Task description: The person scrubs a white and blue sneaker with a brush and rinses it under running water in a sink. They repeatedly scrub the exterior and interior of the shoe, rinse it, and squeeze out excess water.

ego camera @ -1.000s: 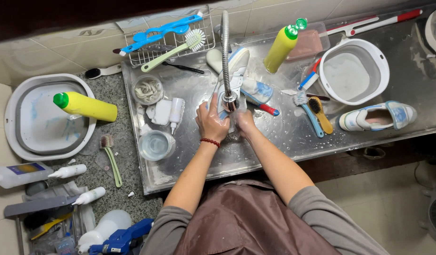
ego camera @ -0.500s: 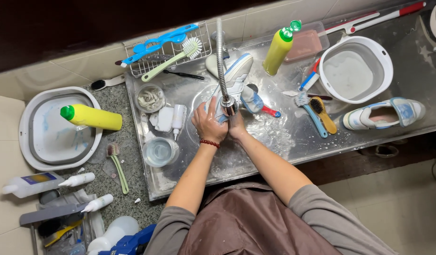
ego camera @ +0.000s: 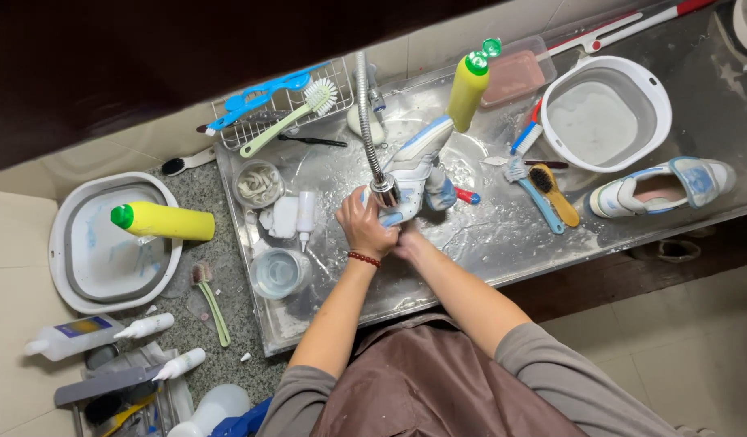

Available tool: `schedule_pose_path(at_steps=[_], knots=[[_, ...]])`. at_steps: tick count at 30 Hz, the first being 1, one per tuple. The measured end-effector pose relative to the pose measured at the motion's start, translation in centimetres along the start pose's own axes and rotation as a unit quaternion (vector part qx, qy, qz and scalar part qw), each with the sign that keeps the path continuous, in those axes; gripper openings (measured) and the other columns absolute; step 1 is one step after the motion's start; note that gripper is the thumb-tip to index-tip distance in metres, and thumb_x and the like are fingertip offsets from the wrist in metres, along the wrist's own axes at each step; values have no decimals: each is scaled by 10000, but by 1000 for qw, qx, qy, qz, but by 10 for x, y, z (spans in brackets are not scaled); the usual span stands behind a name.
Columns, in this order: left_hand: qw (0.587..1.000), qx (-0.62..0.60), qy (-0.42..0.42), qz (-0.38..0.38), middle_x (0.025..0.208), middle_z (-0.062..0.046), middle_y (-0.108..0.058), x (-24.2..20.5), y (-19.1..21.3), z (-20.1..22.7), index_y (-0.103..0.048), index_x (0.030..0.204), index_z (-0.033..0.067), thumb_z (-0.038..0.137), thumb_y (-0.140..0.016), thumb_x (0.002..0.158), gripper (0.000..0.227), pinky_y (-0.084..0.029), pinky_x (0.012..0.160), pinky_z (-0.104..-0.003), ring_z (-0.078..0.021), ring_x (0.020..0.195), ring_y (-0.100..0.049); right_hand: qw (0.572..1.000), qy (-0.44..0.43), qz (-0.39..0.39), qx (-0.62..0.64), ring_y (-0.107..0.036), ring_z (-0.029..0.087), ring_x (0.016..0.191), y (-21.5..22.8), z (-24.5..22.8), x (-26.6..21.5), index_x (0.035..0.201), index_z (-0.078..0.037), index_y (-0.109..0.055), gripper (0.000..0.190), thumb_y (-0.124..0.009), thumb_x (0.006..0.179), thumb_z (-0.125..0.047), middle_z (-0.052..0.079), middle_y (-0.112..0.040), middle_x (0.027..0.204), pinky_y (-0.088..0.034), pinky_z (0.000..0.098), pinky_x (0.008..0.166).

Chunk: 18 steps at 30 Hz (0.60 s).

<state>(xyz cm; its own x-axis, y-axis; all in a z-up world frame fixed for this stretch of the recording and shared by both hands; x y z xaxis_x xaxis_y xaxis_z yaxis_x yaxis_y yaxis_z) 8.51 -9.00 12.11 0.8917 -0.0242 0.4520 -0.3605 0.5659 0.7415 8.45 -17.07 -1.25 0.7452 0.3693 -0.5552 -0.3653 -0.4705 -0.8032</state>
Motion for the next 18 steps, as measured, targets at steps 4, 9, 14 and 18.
schedule_pose_path(at_steps=[4, 9, 14, 18], knots=[[999, -34, -33, 11, 1284, -161, -597, 10, 4, 6, -685, 1126, 104, 327, -709, 667, 511, -364, 1017, -508, -371, 1162, -540, 993, 47, 60, -88, -705, 216, 975, 53, 11, 31, 1196, -71, -643, 353, -566, 950, -312, 106, -709, 1134, -605, 377, 775], [990, -136, 13, -14, 1290, -196, -573, 8, -15, -2, -657, 1214, 39, 242, -714, 696, 559, -408, 996, -506, -419, 1160, -524, 878, 140, 140, -435, -646, 209, 716, 60, -23, 26, 1180, -10, -665, 262, -563, 971, -130, 125, -711, 986, -468, 360, 506], [964, -261, 52, -8, 1296, -208, -592, -3, -46, -38, -642, 1226, 20, 114, -644, 735, 499, -429, 1088, -441, -413, 1231, -548, 894, 23, 69, -442, -589, 194, 557, 67, -37, 10, 1001, 75, -695, 249, -647, 990, -169, 136, -661, 811, -461, 339, 465], [942, -326, 70, -20, 1274, -199, -634, -7, -51, -36, -667, 1174, 22, 44, -577, 772, 412, -447, 1102, -399, -386, 1237, -591, 940, -24, 47, -336, -660, 130, 595, 40, -38, -12, 974, -87, -709, 138, -634, 930, -195, 49, -697, 813, -533, 315, 517]])
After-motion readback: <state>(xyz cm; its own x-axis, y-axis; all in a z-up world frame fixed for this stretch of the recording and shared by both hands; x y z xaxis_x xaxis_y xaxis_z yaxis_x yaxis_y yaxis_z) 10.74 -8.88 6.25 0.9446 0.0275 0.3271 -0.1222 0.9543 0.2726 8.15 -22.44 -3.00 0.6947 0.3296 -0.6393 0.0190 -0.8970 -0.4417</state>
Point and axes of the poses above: each hand's wrist, its own x-axis towards the middle knuckle, its own y-axis out of the back of the hand, z = x × y, the point moved 4 cm from there along x, towards the middle knuckle
